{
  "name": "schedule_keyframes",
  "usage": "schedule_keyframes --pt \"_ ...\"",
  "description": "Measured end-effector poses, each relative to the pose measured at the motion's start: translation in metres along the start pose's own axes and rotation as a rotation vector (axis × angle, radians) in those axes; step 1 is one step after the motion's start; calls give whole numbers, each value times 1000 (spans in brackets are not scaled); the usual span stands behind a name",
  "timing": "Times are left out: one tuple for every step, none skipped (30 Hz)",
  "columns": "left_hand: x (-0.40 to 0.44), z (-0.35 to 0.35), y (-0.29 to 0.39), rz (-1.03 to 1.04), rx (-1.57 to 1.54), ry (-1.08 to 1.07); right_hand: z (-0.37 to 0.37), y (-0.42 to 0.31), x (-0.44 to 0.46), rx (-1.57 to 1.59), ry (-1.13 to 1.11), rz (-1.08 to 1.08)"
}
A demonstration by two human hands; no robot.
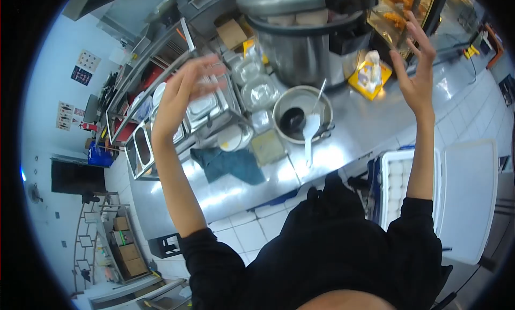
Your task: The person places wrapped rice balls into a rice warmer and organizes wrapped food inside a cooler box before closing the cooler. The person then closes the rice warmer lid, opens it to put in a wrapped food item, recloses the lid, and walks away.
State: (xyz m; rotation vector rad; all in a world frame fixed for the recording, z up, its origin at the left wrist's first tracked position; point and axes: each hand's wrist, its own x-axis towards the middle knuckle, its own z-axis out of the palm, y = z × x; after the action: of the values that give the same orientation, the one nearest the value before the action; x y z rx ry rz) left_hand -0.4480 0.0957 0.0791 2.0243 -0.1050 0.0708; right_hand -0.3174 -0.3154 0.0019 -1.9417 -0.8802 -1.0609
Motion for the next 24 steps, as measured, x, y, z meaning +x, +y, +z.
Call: schedule_keyframes --pt "-29 -6 -4 -51 -32 -107 -8 -13 -22 2 1 75" --pt "-58 -3 -15 -88 -22 -155 -16 -24 -46 -25 -20 183" --pt "-79 1 -24 -129 -69 -296 -25 -33 -73 -57 -37 289" --pt "-96 8 -39 -195 -107 -371 -36 -41 -101 -94 -46 393" --pt "-110 21 -60 -271 -136 -417 -47 -50 -132 -97 -26 547" --pt "-121 39 -87 -331 -204 -482 -60 -59 -164 -101 1 700" --pt "-129 62 -113 -391 -266 -553 -77 -68 -197 -189 10 772" --pt "-135 94 -135 -421 -237 -643 -95 -76 -230 -283 25 847" --pt "-146 133 -156 -525 -388 -721 -114 -83 -263 -349 73 929" --pt "-154 172 -169 -659 -314 -774 -136 -92 -297 -425 125 1013" --pt "-163 209 -176 -719 -313 -847 -158 -104 -326 -507 178 1099" --pt "-174 244 -195 -729 -366 -929 -180 -117 -347 -592 286 1159" --pt "-183 275 -202 -730 -326 -953 -201 -128 -365 -675 396 1211" --pt "-190 301 -206 -726 -285 -970 -221 -137 -382 -753 509 1254" --pt "-193 320 -209 -673 -245 -1004 -244 -144 -401 -814 643 1223" --pt "-196 338 -211 -619 -209 -1029 -276 -148 -416 -956 722 1176" --pt "-198 355 -211 -566 -177 -1045 -310 -147 -429 -1092 792 1122" --pt "-195 370 -212 -555 -150 -1077 -341 -143 -430 -1250 813 1030" --pt "-190 381 -214 -547 -123 -1104 -371 -139 -430 -1413 837 940" --pt "-186 392 -219 -543 -95 -1127 -406 -137 -416 -1595 803 816" --pt "-184 407 -234 -451 -127 -1108 -436 -133 -401 -1584 857 781" --pt "-173 415 -222 -398 -35 -1114 -461 -122 -395 -1570 909 748" --pt "-164 428 -218 -379 44 -1082 -493 -105 -409 -1517 964 791" --pt "-159 443 -216 -359 124 -1047 -525 -89 -427 -1459 1020 835"
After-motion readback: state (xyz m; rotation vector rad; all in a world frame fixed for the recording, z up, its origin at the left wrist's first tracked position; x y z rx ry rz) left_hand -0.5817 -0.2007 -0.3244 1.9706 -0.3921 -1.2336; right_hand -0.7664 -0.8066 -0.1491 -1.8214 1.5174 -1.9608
